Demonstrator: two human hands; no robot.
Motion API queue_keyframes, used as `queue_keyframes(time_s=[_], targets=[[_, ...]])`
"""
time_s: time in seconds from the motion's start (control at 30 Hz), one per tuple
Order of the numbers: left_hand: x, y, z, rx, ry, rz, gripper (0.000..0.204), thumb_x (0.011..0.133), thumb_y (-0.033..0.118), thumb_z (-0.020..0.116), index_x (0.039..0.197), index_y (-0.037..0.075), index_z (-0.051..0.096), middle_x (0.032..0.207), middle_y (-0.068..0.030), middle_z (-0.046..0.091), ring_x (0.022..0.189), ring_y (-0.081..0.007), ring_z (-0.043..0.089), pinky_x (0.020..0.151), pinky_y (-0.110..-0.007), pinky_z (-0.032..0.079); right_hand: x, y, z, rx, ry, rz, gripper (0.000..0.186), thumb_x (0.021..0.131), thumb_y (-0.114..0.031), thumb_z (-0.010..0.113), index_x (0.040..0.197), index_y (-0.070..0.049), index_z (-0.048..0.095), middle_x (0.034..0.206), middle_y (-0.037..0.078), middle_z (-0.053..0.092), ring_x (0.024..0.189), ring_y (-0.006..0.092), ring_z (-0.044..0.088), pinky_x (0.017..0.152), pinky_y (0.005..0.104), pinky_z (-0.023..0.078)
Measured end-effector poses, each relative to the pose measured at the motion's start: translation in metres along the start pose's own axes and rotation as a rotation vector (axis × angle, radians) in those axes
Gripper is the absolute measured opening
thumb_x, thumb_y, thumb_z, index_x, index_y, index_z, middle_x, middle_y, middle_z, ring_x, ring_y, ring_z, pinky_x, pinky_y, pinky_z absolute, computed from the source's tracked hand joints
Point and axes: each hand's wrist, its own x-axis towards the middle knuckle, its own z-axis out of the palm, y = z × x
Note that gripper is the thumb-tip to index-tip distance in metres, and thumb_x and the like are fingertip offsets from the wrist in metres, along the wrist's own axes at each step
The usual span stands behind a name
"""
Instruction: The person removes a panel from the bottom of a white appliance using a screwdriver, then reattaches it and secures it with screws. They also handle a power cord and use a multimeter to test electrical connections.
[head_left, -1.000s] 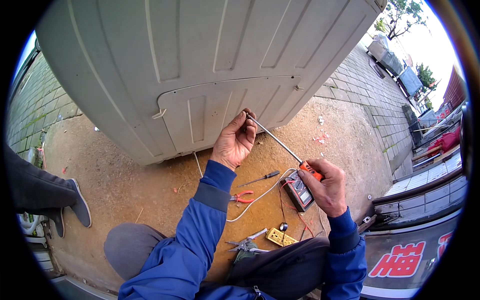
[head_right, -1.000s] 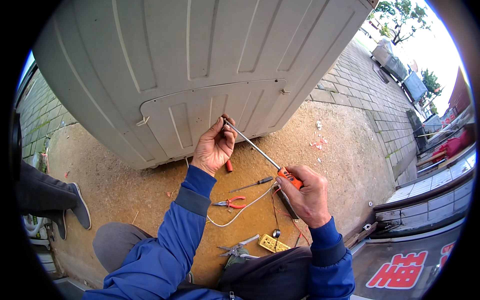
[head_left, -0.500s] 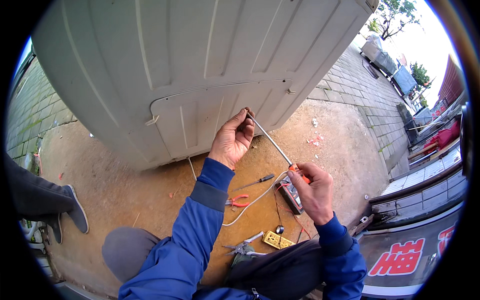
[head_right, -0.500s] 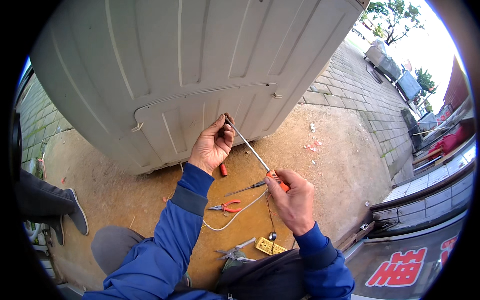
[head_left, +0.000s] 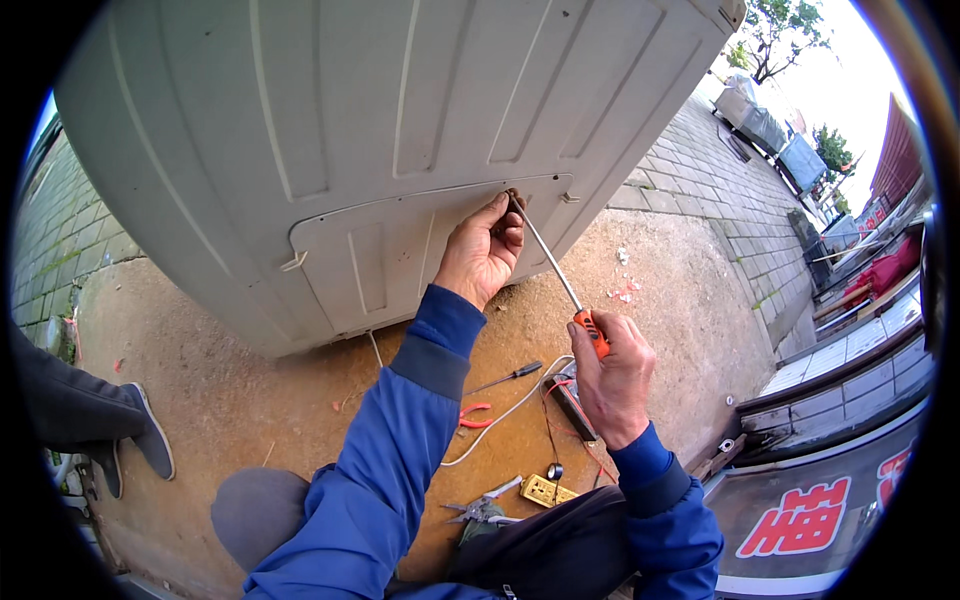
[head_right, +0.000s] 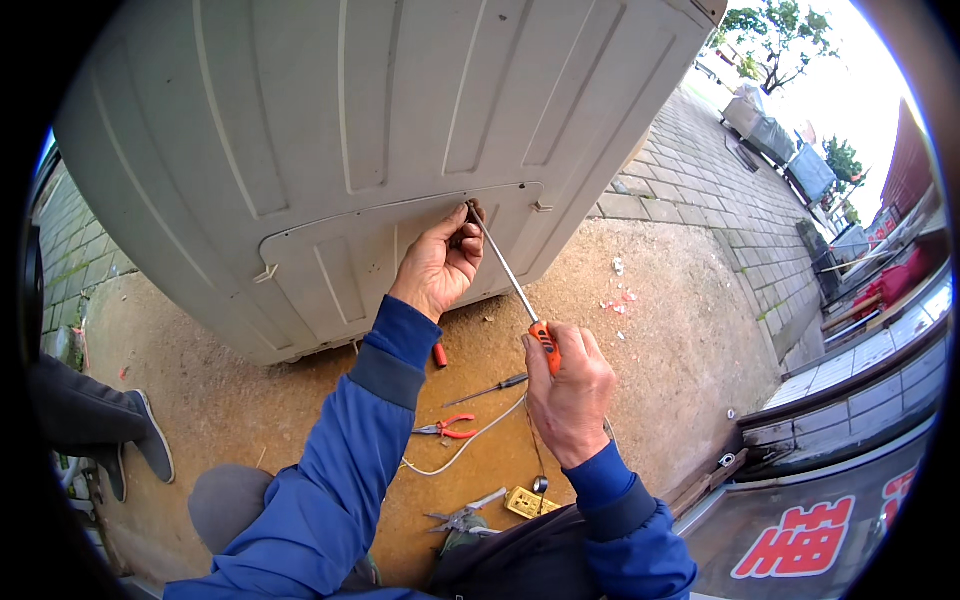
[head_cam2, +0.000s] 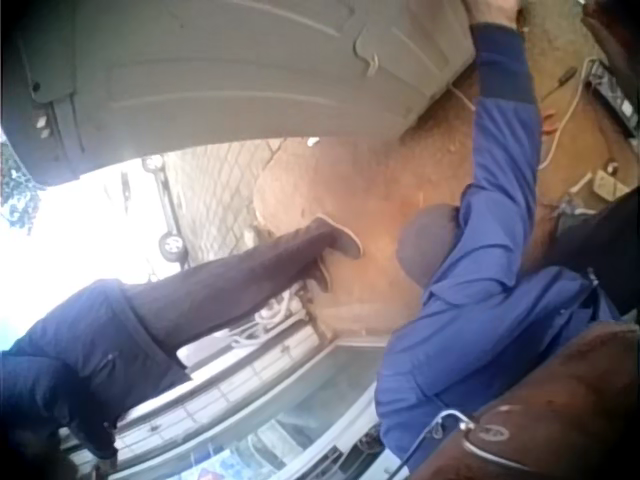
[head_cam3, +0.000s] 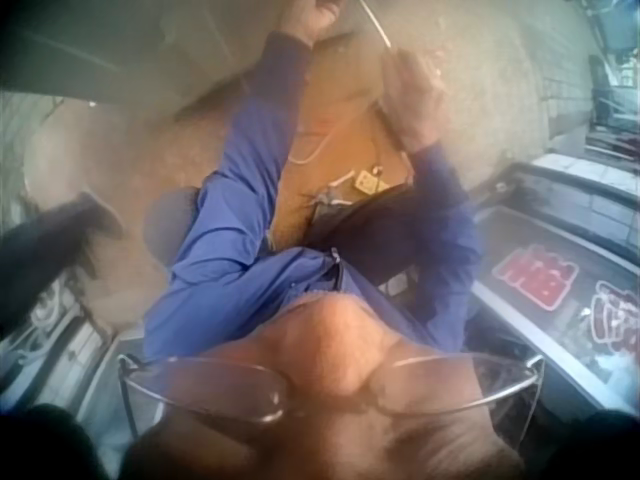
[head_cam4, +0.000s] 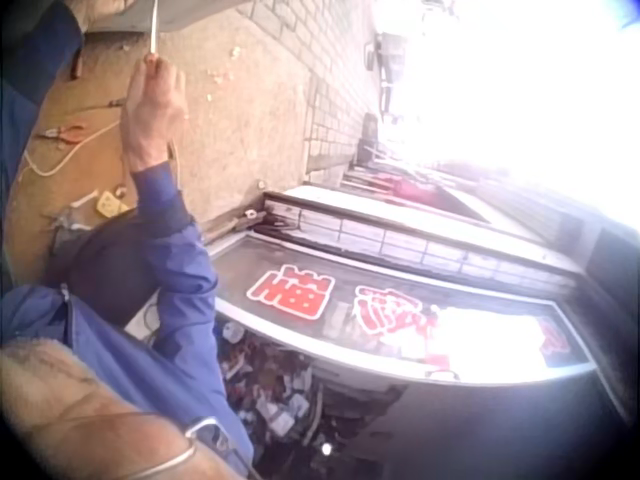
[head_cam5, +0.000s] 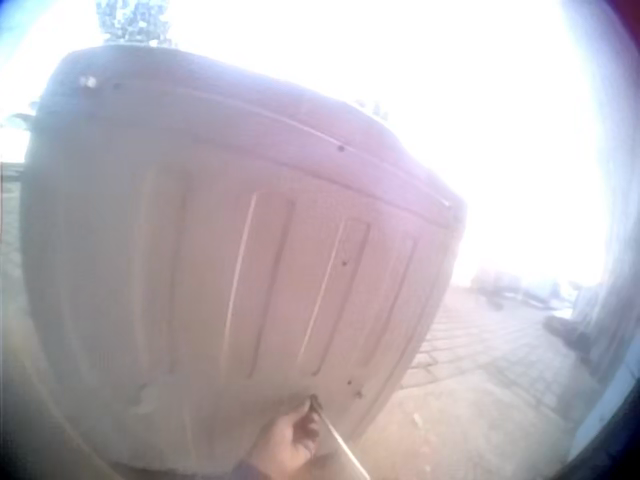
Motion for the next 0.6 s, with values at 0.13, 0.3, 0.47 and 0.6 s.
queue_keyframes(time_s=[0.13, 0.3, 0.47, 0.6], targets=[[0.005, 0.002, 0.002, 0.005, -0.002, 0.004, 0.013, 0.095, 0.01, 0.068, 0.101, -0.001, 0.067, 0.096, -0.0108, 0.068, 0.071, -0.0119, 0.061, 0.057, -0.02, 0.051, 0.003, 0.001, 0.004, -0.009, 0.014, -0.01, 0.021, 0.084, -0.011, 0.077, 0.099, -0.002, 0.066, 0.085, 0.017, 0.065, 0.073, 0.0349, 0.067, 0.065, 0.0398, 0.053], [0.009, 0.004, -0.001, 0.009, 0.011, 0.012, 0.012, 0.095, 0.01, 0.069, 0.101, 0.0, 0.067, 0.095, -0.0102, 0.068, 0.07, -0.0114, 0.06, 0.056, -0.02, 0.05, 0.004, 0.003, 0.009, -0.061, 0.025, -0.075, 0.022, 0.085, -0.011, 0.076, 0.101, -0.003, 0.064, 0.085, 0.016, 0.063, 0.071, 0.0355, 0.065, 0.062, 0.0415, 0.052], [0.008, 0.004, 0.0, -0.003, -0.016, 0.001, 0.012, 0.095, 0.011, 0.069, 0.101, 0.001, 0.067, 0.095, -0.0093, 0.068, 0.07, -0.0113, 0.061, 0.056, -0.02, 0.051, 0.004, 0.006, 0.013, -0.096, 0.03, -0.105, 0.024, 0.085, -0.013, 0.076, 0.103, -0.004, 0.063, 0.086, 0.014, 0.062, 0.069, 0.0344, 0.065, 0.059, 0.0414, 0.051], [0.007, 0.006, 0.001, -0.001, -0.032, 0.001, 0.013, 0.095, 0.012, 0.07, 0.101, 0.002, 0.067, 0.095, -0.0084, 0.068, 0.07, -0.011, 0.061, 0.056, -0.02, 0.051, 0.006, 0.004, 0.016, -0.17, 0.051, -0.138, 0.024, 0.085, -0.014, 0.076, 0.104, -0.005, 0.063, 0.086, 0.013, 0.061, 0.067, 0.0336, 0.064, 0.057, 0.0406, 0.052]])
